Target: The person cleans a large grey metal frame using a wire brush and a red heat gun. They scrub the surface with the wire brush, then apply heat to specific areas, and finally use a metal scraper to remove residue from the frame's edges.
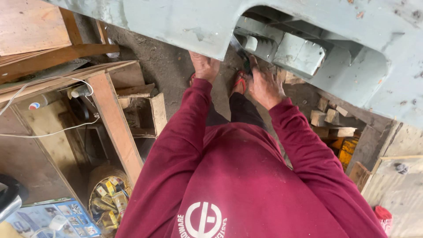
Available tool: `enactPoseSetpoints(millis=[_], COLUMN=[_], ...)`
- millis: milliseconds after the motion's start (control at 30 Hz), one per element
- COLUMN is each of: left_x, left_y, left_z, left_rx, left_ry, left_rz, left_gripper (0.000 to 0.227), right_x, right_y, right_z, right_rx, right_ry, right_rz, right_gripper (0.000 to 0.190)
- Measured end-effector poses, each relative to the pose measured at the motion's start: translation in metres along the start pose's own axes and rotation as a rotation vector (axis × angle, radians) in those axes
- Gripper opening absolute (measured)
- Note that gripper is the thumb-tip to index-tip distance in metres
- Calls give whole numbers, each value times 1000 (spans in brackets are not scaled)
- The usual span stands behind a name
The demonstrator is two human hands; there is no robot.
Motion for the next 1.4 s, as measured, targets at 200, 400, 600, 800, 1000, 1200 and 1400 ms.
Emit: enactPoseSetpoints(millis=[200,400,600,800,1000,1200,1400], left_x=[2,9,17,18,-5,12,-29], left_y=[1,5,8,16,37,7,50], left_z=[-4,16,-2,4,38,-15,73], left_rx=[203,-500,-435,-744,-1427,-113,-1485], left_ry=[113,-193,-80,-269,-845,15,-1038], left_rz=[35,-26,-8,-25,-219,76,-198], left_gripper=[66,84,69,54,43,56,45], right_x=[4,9,11,7,2,22,21], right_y=[-1,-12,-12,-20,-20,-21,-33], right_z=[-2,3,2,8,-6,-12,6], right_rx=[42,50,11,66,200,168,232], right_ry=[56,36,30,22,19,-3,-150], right_rz=[45,-7,20,-20,28,0,-49], right_gripper=[68,69,71,66,65,62,60])
Point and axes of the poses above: each hand's wrist, its own x-axis towards the middle knuckle, its own y-axis out of the palm, z = x × y, the point moved 10 cm from there along x, towards the middle knuckle, and after that the axes turned 2 degrees about -z, right-handed, at the moved point
